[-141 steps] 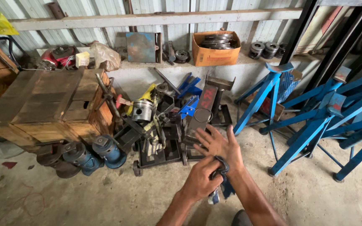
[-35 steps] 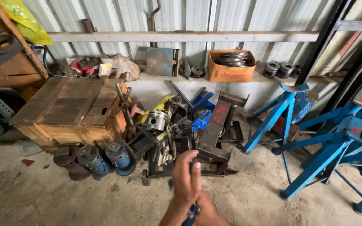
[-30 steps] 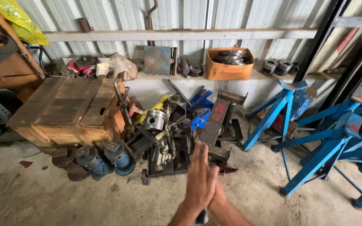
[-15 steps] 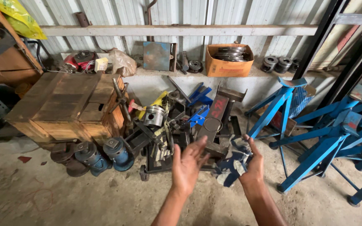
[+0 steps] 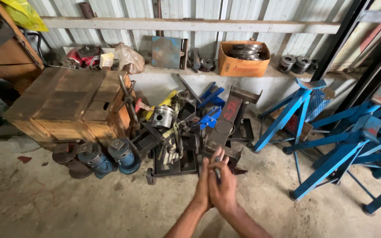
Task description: The person holds a metal piston and wipes it with a cloth. They rotate the piston to clean different sides and the top surface, repeatedly rubbing the cloth over the metal part in a workshop setting.
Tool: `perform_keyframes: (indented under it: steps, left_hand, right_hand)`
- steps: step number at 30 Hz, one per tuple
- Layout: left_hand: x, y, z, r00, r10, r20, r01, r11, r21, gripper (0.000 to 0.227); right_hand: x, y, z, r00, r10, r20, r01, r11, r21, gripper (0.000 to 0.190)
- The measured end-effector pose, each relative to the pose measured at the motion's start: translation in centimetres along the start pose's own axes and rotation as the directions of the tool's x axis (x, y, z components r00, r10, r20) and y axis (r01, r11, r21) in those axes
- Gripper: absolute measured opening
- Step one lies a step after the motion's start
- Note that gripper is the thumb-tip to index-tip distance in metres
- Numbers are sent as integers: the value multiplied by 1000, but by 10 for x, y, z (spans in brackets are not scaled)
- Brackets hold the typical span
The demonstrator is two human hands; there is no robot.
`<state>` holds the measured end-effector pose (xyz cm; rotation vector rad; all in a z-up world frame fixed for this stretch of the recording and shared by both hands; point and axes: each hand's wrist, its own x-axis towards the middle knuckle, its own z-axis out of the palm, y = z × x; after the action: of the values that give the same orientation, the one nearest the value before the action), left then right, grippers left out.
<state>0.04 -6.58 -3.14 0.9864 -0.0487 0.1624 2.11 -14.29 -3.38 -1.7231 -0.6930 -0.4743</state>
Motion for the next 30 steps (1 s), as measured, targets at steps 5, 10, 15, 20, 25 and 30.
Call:
perform_keyframes:
  steps: [5, 10, 15, 20, 25, 30]
  left_hand:
    - [-10, -22, 12, 986, -55, 155, 1, 945, 326, 92]
    - [2, -21, -3, 945, -320, 71, 313, 945, 93, 101]
    - [17, -9, -16, 969, -204, -136, 171, 960, -220, 101]
    - [-1, -44, -4, 969, -245, -17, 245, 963, 113, 93]
    - [2, -2, -18, 978, -82, 194, -34, 848, 529, 68]
    - [25, 38, -66, 919, 233, -318, -119, 933, 339, 50]
  right_hand:
    - [42, 26, -29, 969, 237, -69, -243, 965, -96, 20]
    - [18, 20, -23, 925, 362, 115, -353, 931, -94, 24]
    - [-30, 24, 2, 974, 44, 222, -50, 999, 20, 22]
    - [20, 60, -18, 964, 257, -73, -266, 945, -189, 21]
    - [52, 57, -50, 943, 262, -206, -274, 961, -28, 27]
    - [59, 42, -56, 960, 153, -234, -89, 961, 263, 47]
